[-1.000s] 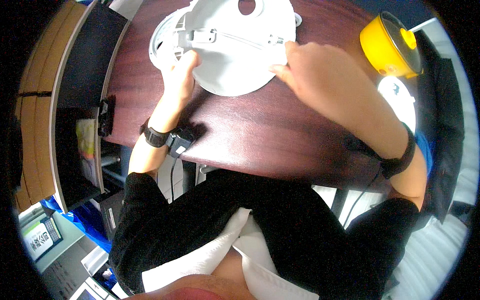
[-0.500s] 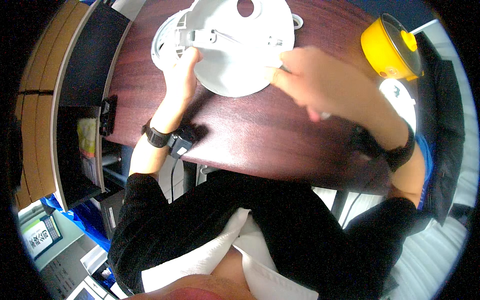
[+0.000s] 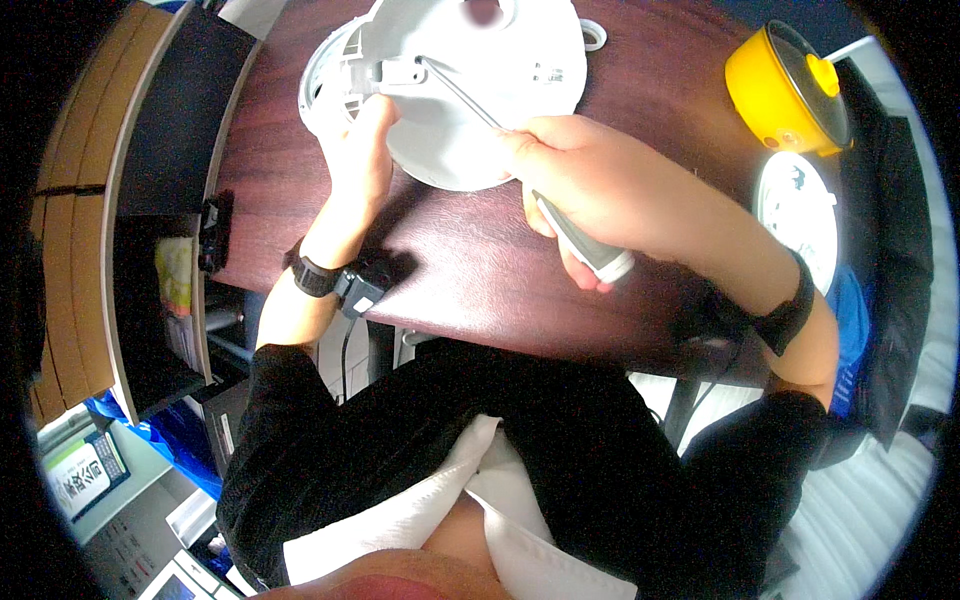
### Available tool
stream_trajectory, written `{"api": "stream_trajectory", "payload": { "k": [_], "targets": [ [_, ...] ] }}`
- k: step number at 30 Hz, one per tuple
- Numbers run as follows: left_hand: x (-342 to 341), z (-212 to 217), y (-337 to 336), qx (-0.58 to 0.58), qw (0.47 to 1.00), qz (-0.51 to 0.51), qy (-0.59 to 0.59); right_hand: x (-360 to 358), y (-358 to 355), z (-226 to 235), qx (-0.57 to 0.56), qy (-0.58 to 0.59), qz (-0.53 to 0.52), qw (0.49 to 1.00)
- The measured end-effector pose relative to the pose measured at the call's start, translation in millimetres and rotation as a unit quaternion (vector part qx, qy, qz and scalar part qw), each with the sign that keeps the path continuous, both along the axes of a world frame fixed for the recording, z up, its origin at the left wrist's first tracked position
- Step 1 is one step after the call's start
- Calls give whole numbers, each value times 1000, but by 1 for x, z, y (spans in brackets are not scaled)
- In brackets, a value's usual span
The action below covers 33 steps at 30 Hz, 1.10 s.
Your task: The person assembles a white appliance by attaching a perforated metal plate to a white plastic housing using a screwdriver. They insert screws into the housing, tighten them, and secure the plate in place.
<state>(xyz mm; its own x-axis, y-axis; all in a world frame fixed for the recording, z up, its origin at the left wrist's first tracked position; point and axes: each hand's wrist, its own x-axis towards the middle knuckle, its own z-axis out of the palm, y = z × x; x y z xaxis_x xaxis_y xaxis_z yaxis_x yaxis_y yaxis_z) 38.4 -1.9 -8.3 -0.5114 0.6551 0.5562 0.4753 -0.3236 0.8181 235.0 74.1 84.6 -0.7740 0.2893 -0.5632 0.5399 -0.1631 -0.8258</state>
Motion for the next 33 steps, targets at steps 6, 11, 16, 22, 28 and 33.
{"api": "stream_trajectory", "payload": {
  "k": [6,11,16,22,28,33],
  "targets": [
    [-7,1,-2,10,1000,-1,16,-6,20,-3,472,-9,169,865],
    [-12,-2,2,-2,1000,10,18,-4,64,-16,796,85,216,559],
    [-13,-8,11,69,997,41,22,-6,74,-14,713,122,207,658],
    [-11,2,1,-8,1000,10,-10,-6,22,-18,65,17,41,997],
    [-10,-3,5,33,999,25,-14,-9,6,-13,-77,45,-21,996],
    [-10,-3,2,27,999,18,-19,-8,34,-18,463,48,169,869]
  ]
}}
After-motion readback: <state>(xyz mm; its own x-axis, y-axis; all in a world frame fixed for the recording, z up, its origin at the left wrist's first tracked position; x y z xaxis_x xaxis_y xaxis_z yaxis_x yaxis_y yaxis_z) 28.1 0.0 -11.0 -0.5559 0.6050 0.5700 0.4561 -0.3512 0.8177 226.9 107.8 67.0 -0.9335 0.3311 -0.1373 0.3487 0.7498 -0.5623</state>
